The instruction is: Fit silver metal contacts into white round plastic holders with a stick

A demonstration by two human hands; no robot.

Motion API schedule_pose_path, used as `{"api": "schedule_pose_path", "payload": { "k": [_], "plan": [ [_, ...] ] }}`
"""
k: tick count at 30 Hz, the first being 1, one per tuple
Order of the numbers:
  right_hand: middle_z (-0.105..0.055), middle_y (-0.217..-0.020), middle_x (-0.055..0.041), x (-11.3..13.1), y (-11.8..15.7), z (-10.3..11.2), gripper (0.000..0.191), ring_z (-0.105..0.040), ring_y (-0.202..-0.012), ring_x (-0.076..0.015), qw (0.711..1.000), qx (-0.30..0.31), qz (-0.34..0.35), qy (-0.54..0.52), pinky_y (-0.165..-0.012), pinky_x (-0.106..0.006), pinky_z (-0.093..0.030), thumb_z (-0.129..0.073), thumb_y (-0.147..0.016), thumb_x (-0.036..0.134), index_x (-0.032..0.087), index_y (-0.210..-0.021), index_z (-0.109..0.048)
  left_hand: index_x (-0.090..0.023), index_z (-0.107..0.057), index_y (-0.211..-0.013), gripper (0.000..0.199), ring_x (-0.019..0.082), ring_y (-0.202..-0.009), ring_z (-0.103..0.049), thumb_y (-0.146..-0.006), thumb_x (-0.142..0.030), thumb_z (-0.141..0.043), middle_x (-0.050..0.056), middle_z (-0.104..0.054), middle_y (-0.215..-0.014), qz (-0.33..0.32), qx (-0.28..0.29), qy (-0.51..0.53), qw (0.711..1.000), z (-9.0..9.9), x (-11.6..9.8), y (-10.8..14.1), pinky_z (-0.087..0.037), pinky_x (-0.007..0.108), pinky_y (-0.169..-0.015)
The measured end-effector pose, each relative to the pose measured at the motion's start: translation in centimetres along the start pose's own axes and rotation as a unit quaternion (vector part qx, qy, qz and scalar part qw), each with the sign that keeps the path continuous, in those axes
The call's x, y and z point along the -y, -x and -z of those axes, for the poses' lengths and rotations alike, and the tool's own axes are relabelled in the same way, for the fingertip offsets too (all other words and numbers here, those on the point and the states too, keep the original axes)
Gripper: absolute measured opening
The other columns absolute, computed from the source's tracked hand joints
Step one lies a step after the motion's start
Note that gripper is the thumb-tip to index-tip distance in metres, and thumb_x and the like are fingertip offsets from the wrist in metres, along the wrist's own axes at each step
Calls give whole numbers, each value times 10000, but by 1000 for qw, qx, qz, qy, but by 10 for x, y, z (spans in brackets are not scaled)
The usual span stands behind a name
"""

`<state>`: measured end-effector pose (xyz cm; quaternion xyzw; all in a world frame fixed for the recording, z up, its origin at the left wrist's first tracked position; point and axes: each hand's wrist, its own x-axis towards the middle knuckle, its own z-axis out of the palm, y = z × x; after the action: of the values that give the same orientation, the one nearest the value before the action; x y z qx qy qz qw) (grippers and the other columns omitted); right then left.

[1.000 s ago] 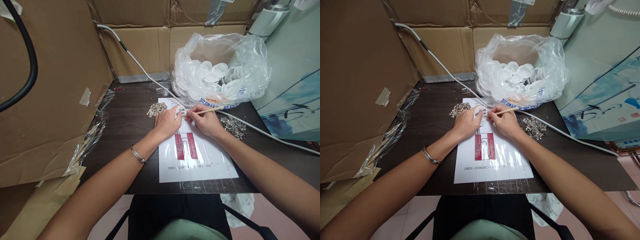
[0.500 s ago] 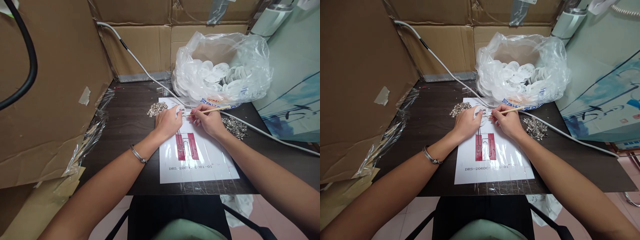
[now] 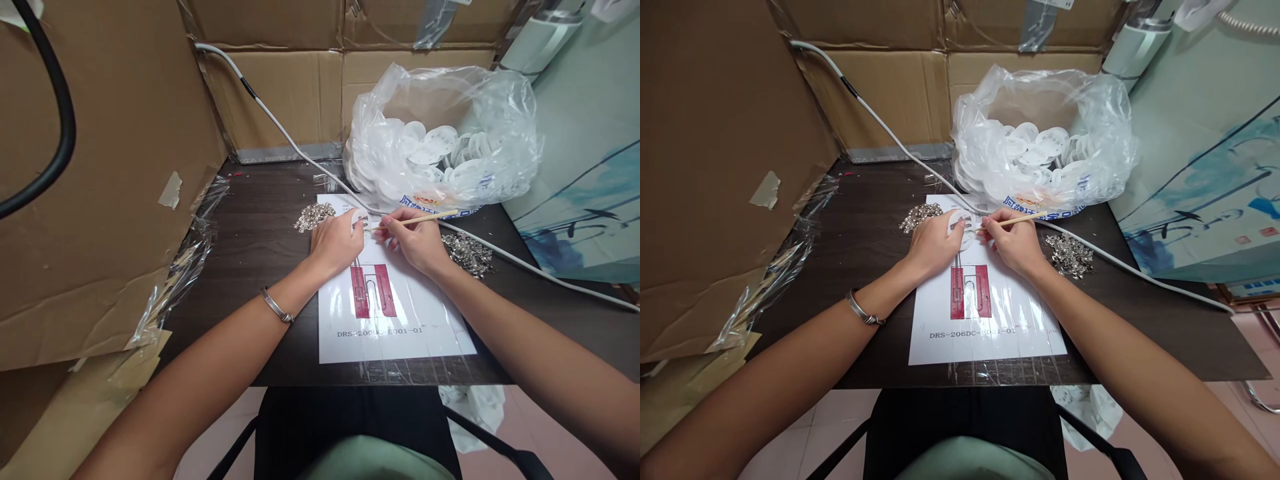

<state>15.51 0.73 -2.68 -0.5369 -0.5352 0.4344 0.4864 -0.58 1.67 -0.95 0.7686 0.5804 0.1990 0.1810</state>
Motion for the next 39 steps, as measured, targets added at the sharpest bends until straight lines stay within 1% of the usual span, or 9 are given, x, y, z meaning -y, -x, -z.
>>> {"api": "schedule_pose_path", "payload": {
  "k": [3,9,16,24,29,33,39],
  "plan": [
    [-684,-654,-52,0,-1,0,180,-614,-551,-129,1000,0,-3,-12,-464,-258,-423,-648,-811,302,180,-686,-600,-217,-660,-970,273,234,-802,-628,-947,-298,-401,72,-710,-870,2,2,-8,1000,0,0,0,-389,324,-666],
    [-686,-673,-49,2,0,0,161,-640,-594,-140,1000,5,-3,4,-461,-257,-424,-637,-818,293,188,-702,-599,-223,-657,-929,259,243,-795,-633,-936,-293,-408,66,-709,-857,-2,-8,5,1000,0,1,0,-370,323,-640],
    [-695,-708,-48,0,1,1,168,-639,-624,-143,998,8,28,64,-503,-282,-452,-612,-846,303,203,-710,-606,-235,-663,-940,252,243,-827,-647,-941,-288,-416,59,-710,-854,2,-4,-3,1000,0,-1,0,-381,309,-651],
    [-688,-664,-56,3,2,-2,165,-640,-587,-141,1000,-8,-13,12,-478,-269,-449,-635,-819,273,186,-684,-597,-225,-667,-973,269,252,-830,-648,-941,-290,-408,73,-714,-873,7,-9,-11,1000,0,-1,1,-388,319,-658],
    [-688,-665,-52,-1,2,-1,170,-651,-602,-140,1000,-5,-9,-1,-485,-260,-451,-647,-817,297,186,-696,-601,-222,-669,-978,272,247,-825,-647,-942,-288,-409,78,-715,-877,6,-8,-10,1000,0,-2,1,-401,326,-667],
    [-689,-674,-55,-2,2,-1,178,-656,-614,-145,1000,-4,-11,2,-485,-260,-453,-645,-821,319,189,-707,-600,-222,-668,-969,271,251,-824,-643,-940,-293,-408,80,-713,-876,8,-7,-8,1000,1,-1,1,-402,338,-668],
    [-692,-675,-57,1,3,-2,161,-646,-605,-140,1000,-7,-7,30,-487,-261,-462,-635,-823,289,189,-700,-605,-231,-669,-936,268,234,-794,-635,-941,-285,-406,69,-705,-843,-1,-3,3,1000,1,-1,0,-380,330,-642]
  ]
}}
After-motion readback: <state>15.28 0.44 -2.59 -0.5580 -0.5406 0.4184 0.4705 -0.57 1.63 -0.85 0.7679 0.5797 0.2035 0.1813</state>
